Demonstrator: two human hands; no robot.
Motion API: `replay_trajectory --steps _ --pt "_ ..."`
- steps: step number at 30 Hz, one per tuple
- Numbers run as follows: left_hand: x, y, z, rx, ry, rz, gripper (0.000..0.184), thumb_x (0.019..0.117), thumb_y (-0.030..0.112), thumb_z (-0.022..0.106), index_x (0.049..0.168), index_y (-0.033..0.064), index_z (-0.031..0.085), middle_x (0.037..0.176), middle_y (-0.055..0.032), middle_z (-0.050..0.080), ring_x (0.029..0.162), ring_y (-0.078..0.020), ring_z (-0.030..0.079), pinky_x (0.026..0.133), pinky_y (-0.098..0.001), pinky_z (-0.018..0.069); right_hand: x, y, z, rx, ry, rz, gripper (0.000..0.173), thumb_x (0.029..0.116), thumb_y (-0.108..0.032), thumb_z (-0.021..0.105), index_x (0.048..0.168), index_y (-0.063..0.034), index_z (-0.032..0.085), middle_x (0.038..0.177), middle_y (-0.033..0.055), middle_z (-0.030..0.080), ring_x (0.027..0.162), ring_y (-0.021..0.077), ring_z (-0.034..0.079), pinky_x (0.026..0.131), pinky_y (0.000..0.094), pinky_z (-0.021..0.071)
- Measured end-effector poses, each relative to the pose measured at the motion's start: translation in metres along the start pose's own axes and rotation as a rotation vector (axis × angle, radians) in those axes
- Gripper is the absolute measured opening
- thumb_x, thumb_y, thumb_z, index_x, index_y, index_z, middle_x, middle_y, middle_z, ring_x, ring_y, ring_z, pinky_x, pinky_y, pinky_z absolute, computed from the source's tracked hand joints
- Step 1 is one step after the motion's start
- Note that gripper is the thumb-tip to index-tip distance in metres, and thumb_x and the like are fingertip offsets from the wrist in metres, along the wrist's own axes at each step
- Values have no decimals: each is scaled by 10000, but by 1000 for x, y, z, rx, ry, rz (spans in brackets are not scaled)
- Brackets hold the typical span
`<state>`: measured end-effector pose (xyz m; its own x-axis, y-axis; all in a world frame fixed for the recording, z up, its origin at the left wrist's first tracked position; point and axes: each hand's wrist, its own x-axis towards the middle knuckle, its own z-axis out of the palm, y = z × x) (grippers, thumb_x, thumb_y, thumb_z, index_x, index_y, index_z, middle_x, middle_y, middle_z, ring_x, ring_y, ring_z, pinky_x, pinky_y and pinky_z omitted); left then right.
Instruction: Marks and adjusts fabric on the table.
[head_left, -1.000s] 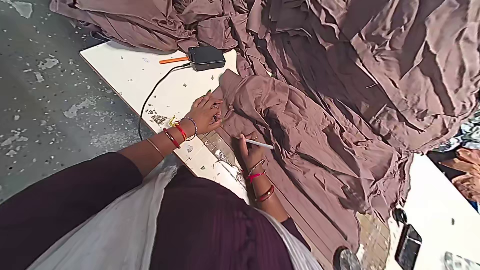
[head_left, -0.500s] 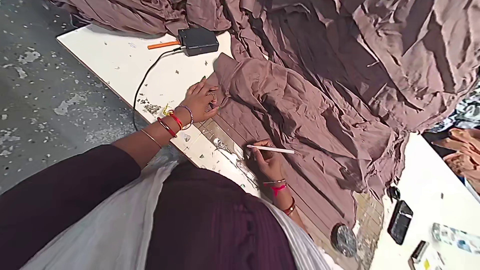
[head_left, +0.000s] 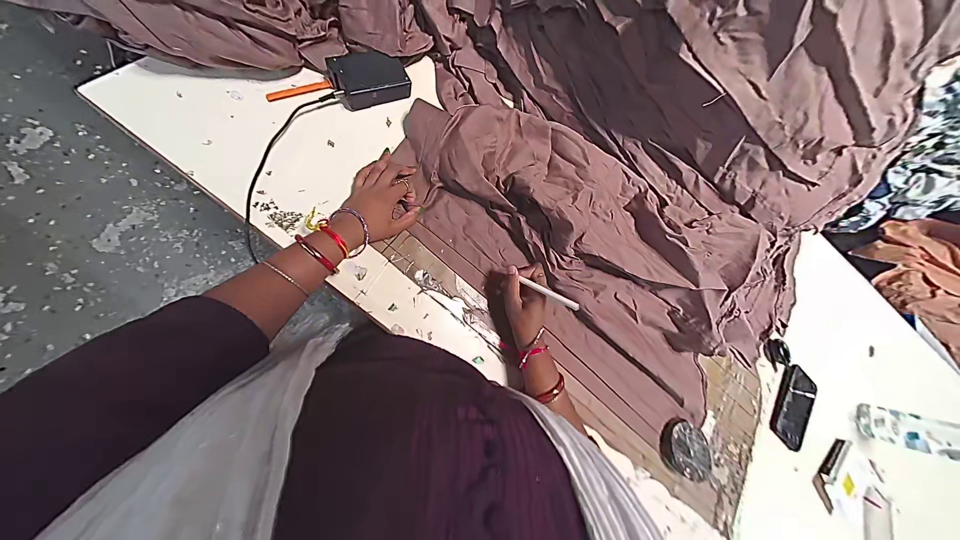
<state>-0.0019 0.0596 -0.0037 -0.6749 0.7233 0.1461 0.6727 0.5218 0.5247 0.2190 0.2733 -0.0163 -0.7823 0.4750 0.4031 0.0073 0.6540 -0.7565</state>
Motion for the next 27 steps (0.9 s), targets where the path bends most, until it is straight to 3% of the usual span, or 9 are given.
replay_trajectory --steps 4,7,10,12,13,17,20,25,27 --pt "-1 1 0 15 -13 -1 331 946 263 650 1053 -48 682 1519 -274 472 1481 -537 288 1163 -702 198 2 -9 0 -145 -58 -35 206 909 -105 619 847 92 629 725 129 623 672 150 609 680 288 508" --pt "-1 0 0 14 5 11 337 940 266 659 1043 -54 684 1511 -277 482 1477 -546 290 1157 -707 209 9 -18 2 -239 -47 5 232 905 -119 668 824 96 634 692 155 624 651 232 634 665 383 524" --pt "-1 0 1 21 -15 0 330 950 261 654 1058 -49 679 1516 -268 476 1485 -533 280 1165 -700 198 12 -17 -6 185 153 349 221 993 -46 547 782 14 578 584 -36 529 502 15 499 515 197 440" --pt "0 1 -1 22 -19 -8 320 952 251 652 1061 -49 680 1522 -262 472 1486 -526 283 1170 -693 195 11 -30 -32 632 246 518 295 1064 -46 393 815 -107 539 550 -106 547 434 -29 478 435 143 414" --pt "0 1 -2 20 -24 -14 318 953 246 654 1060 -53 678 1526 -264 467 1487 -527 279 1170 -693 192 3 -28 -46 715 228 477 282 1043 -21 381 846 -126 553 584 -114 584 453 -33 505 443 139 429" --pt "0 1 0 12 -22 -2 316 942 234 670 1034 -68 682 1524 -276 463 1480 -547 276 1168 -706 185 -40 -1 -82 490 -28 151 118 932 4 547 1042 -36 562 920 -89 685 662 -55 587 578 137 497" --pt "0 0 1 17 -14 13 336 936 239 646 1043 -78 675 1521 -294 459 1478 -568 259 1163 -719 174 -55 13 -81 403 -101 108 103 907 -10 567 1009 -9 557 909 -78 666 737 -58 612 661 146 529" --pt "-1 1 -1 32 -9 15 315 938 215 650 1026 -87 660 1521 -302 453 1472 -573 267 1164 -716 180 -62 18 -68 137 -25 31 136 885 -81 599 888 54 613 827 29 681 737 -27 630 690 143 524" --pt "-1 2 -1 26 5 33 323 936 211 648 1011 -103 653 1508 -320 458 1462 -585 280 1154 -725 186 -59 9 -65 -167 -1 -30 211 892 -124 625 819 73 648 736 125 660 699 148 647 694 274 532"
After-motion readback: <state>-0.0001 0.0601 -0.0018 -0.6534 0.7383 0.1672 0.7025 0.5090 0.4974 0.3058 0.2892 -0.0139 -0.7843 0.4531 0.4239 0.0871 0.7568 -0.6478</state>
